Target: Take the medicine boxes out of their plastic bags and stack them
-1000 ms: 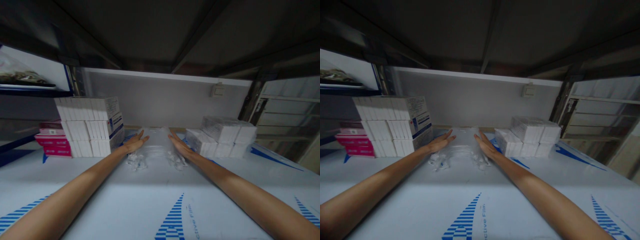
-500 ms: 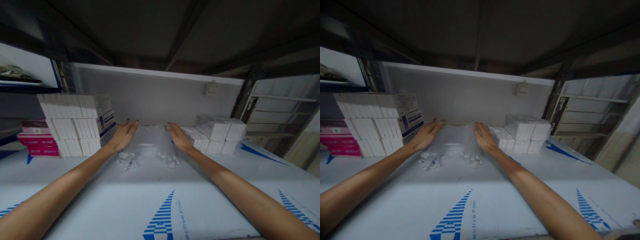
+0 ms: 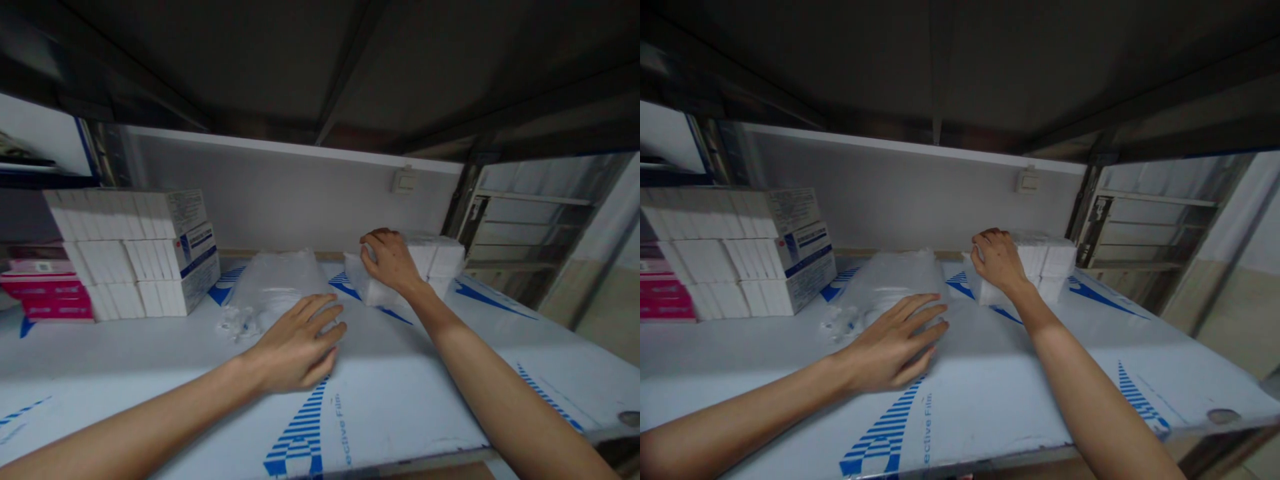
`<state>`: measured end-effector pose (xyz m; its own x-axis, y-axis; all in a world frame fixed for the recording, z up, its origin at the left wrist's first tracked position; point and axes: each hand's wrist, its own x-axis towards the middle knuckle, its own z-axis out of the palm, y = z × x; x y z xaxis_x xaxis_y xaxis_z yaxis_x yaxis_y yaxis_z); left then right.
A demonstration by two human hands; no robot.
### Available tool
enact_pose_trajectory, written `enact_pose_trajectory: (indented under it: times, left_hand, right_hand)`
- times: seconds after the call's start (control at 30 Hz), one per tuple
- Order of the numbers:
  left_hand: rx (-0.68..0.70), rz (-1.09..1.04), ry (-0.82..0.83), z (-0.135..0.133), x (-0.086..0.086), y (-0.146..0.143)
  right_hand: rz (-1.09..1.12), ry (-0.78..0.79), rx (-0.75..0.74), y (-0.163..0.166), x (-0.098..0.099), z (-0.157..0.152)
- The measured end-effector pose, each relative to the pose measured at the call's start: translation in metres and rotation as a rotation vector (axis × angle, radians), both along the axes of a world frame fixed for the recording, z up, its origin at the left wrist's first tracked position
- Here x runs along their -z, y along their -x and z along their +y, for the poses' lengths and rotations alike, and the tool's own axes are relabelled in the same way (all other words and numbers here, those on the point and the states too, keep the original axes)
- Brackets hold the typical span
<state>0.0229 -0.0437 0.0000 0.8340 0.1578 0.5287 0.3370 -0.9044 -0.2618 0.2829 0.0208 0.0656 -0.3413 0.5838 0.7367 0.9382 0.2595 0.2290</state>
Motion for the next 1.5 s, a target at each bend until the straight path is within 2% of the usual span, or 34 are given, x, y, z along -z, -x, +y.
enact_pose_trajectory:
  times: [0.23,0.37,0.47,0.57,0.67,0.73,0.87,1.13,1.3,1.5]
  left_hand:
    - [-0.009,-0.003,0.036,0.0,0.0,0.0]
    - [-0.015,-0.006,0.042,0.0,0.001,0.0]
    - [-0.017,-0.018,0.046,-0.001,0.002,0.0]
    - [-0.043,-0.035,0.048,-0.001,0.003,0.0]
    - [-0.08,-0.046,0.047,-0.001,0.003,0.0]
    - [-0.089,-0.047,0.044,-0.001,0.004,0.0]
    - [-0.09,-0.045,0.037,-0.001,0.003,-0.001]
    - [-0.074,-0.033,0.043,-0.002,0.001,-0.001]
    - [-0.077,-0.012,0.046,-0.002,0.001,-0.001]
    - [-0.059,-0.01,0.032,0.0,0.001,-0.001]
  right_hand:
    - [-0.008,0.124,0.054,-0.01,0.016,0.008]
    - [-0.013,0.112,0.067,-0.009,0.013,0.007]
    - [0.024,0.018,0.109,-0.013,-0.001,0.002]
    - [0.126,-0.187,0.2,-0.022,-0.015,-0.004]
    - [0.207,-0.319,0.324,-0.032,-0.017,-0.006]
    - [0.199,-0.267,0.412,-0.038,-0.012,-0.005]
    - [0.162,-0.062,0.526,-0.044,-0.002,-0.003]
    - [0.089,0.055,0.487,-0.042,-0.005,-0.005]
    - [0.126,0.015,0.458,-0.04,-0.007,-0.003]
    - [0.109,-0.003,0.321,-0.037,-0.017,-0.007]
